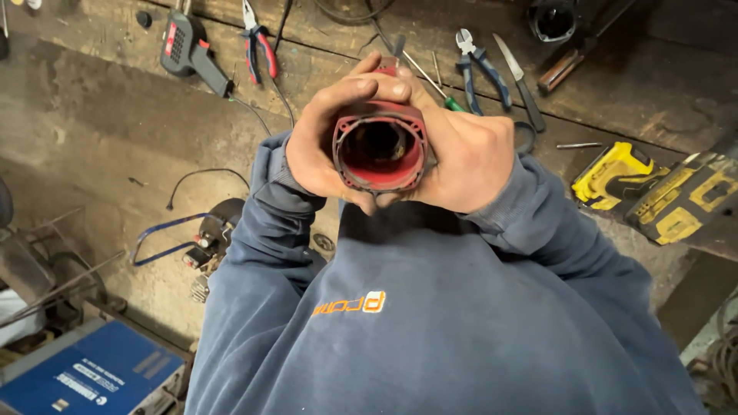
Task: Repairing a red Milwaukee power tool at a workbench.
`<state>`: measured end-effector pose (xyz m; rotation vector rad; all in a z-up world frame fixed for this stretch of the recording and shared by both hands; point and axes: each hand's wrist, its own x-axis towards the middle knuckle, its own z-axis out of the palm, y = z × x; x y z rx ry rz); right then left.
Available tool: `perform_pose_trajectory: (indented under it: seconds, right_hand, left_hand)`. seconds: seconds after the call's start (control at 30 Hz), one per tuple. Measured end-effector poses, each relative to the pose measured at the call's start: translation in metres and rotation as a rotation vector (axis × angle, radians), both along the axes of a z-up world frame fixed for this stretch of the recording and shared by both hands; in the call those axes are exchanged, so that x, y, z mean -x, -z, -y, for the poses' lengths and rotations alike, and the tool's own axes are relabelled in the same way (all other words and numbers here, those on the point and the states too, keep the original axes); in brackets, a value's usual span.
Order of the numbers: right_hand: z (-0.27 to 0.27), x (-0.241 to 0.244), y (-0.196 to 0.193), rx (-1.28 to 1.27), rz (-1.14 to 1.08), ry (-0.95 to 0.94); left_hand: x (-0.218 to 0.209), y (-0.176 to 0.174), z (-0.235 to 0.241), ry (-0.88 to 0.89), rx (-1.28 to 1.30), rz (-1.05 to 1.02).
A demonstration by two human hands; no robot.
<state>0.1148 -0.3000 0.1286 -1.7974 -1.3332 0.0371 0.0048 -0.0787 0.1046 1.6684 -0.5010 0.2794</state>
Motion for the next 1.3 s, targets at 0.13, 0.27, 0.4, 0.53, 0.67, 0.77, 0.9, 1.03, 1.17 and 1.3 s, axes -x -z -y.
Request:
perform_pose_trajectory:
  seconds: [0.13,0.27,0.4,0.53,0.67,0.77,0.9,1.03,1.17,1.3]
  right_hand:
    - [0.0,0.002,-0.012,0.045,0.189,0.136]
    - [0.003,0.004,-0.002,0.115,0.246,0.166]
    - [-0.005,0.004,0.0,0.195,0.144,0.097]
    - [-0.016,0.008,0.01,0.322,0.055,0.072]
    - [-0.024,0.008,0.021,0.398,-0.028,0.043]
    - [-0.027,0.008,0.03,0.496,-0.102,0.051]
    - [-0.025,0.007,0.045,0.56,-0.153,0.046]
    - [-0.014,-0.004,0.061,0.532,-0.261,-0.044]
    - [-0.012,-0.008,0.063,0.552,-0.272,-0.055]
    - [-0.001,-0.003,0.056,0.456,-0.309,0.005]
  left_hand:
    - [-0.006,0.013,0.004,0.073,0.178,-0.012]
    - [0.007,0.034,0.02,0.003,0.3,-0.107]
    - [0.019,0.061,0.031,-0.035,0.454,-0.161]
    - [0.035,0.087,0.036,-0.04,0.662,-0.312]
    - [0.041,0.106,0.033,-0.007,0.726,-0.337]
    - [0.043,0.113,0.031,0.037,0.858,-0.444]
    - [0.038,0.124,0.023,0.104,0.837,-0.485]
    - [0.036,0.126,0.007,0.187,0.719,-0.516]
    - [0.022,0.11,-0.01,0.244,0.658,-0.562]
    - [0.014,0.094,-0.019,0.095,0.318,-0.512]
